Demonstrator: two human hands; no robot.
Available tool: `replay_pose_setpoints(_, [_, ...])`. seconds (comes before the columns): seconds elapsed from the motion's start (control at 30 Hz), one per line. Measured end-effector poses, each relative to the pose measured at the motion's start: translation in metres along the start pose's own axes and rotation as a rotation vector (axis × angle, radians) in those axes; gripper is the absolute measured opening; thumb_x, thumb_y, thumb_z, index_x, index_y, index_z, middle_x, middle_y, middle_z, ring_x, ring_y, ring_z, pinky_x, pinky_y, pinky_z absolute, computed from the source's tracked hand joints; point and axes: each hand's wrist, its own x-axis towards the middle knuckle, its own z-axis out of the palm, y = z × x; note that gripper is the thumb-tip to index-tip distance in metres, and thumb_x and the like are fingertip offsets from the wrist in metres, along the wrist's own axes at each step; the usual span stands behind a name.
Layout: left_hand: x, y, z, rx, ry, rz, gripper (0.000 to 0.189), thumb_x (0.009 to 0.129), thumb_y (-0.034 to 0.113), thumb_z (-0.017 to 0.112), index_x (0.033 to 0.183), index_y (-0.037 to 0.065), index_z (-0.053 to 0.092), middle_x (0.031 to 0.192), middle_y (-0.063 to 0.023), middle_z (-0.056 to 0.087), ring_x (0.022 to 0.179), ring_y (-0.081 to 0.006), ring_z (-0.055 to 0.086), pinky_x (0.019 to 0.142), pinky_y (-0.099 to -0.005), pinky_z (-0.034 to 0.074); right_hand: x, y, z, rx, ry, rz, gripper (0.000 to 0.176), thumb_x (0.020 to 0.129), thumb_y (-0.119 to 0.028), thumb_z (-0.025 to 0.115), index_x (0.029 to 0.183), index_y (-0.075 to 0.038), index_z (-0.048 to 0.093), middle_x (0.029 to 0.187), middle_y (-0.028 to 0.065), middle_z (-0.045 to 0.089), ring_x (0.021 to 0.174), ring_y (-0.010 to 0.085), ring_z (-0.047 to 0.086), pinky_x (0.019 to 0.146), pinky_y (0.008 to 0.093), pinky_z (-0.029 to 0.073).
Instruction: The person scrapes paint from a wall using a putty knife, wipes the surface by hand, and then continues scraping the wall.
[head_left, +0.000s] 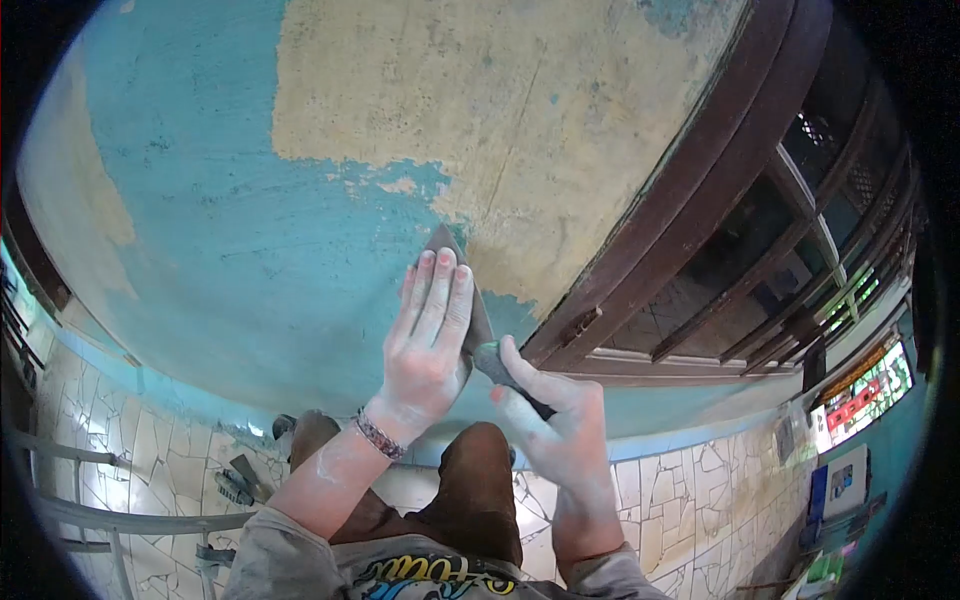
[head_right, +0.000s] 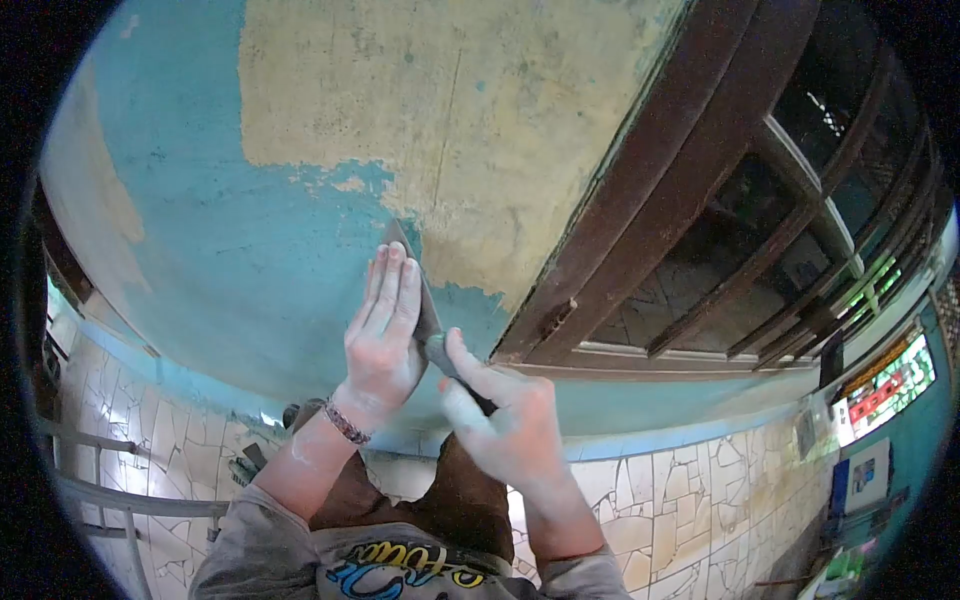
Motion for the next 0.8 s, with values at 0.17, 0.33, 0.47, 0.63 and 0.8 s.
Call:
replay_pose_setpoints(0.17, [-0.004,0.007,0.003,-0.014,0.004,-0.029,0.057,0.080,-0.004,0.053,0.137,-0.006,0.047,0.146,-0.0245,0.041,0.137,-0.0409,0.038,0.112,-0.0526,0.032,-0.004,0.012,0.005,0.013,0.059,-0.087,0.043,0.080,-0.001,0.070,0.123,0.000,0.064,0.075,0.0145,0.068,0.066,0.0040,0.053,0.063,0.0225,0.046])
replay_pose_setpoints(0.33, [-0.007,-0.001,0.004,-0.023,0.003,0.025,0.056,0.081,-0.004,0.053,0.137,-0.005,0.048,0.146,-0.0239,0.042,0.137,-0.0402,0.038,0.113,-0.0531,0.032,-0.010,0.017,0.012,-0.009,0.056,-0.064,0.044,0.080,-0.001,0.070,0.124,0.000,0.063,0.081,0.0179,0.070,0.069,0.0046,0.057,0.065,0.0231,0.048])
replay_pose_setpoints(0.47, [-0.011,0.007,0.008,-0.003,-0.006,-0.003,0.054,0.082,-0.003,0.053,0.136,-0.005,0.049,0.145,-0.0234,0.043,0.136,-0.0401,0.040,0.112,-0.0536,0.032,-0.013,0.027,0.005,-0.005,0.050,-0.009,0.044,0.080,-0.003,0.071,0.123,0.001,0.063,0.089,0.0204,0.072,0.074,0.0061,0.062,0.070,0.0235,0.050])
replay_pose_setpoints(0.63, [-0.005,-0.012,-0.001,0.074,0.009,0.006,0.057,0.081,-0.007,0.048,0.137,-0.006,0.047,0.144,-0.0254,0.043,0.136,-0.0416,0.039,0.113,-0.0530,0.031,0.003,0.028,0.026,-0.015,0.041,-0.099,0.043,0.081,-0.007,0.071,0.122,0.001,0.063,0.099,0.0211,0.072,0.083,0.0146,0.070,0.076,0.0253,0.051])
replay_pose_setpoints(0.8, [-0.014,0.004,0.007,0.015,-0.046,-0.001,0.056,0.081,-0.004,0.052,0.137,-0.004,0.048,0.147,-0.0231,0.041,0.138,-0.0404,0.037,0.113,-0.0543,0.029,-0.005,0.044,0.022,0.064,0.093,-0.131,0.044,0.081,-0.003,0.071,0.124,0.000,0.063,0.097,0.0176,0.073,0.078,0.0121,0.067,0.073,0.0254,0.051])
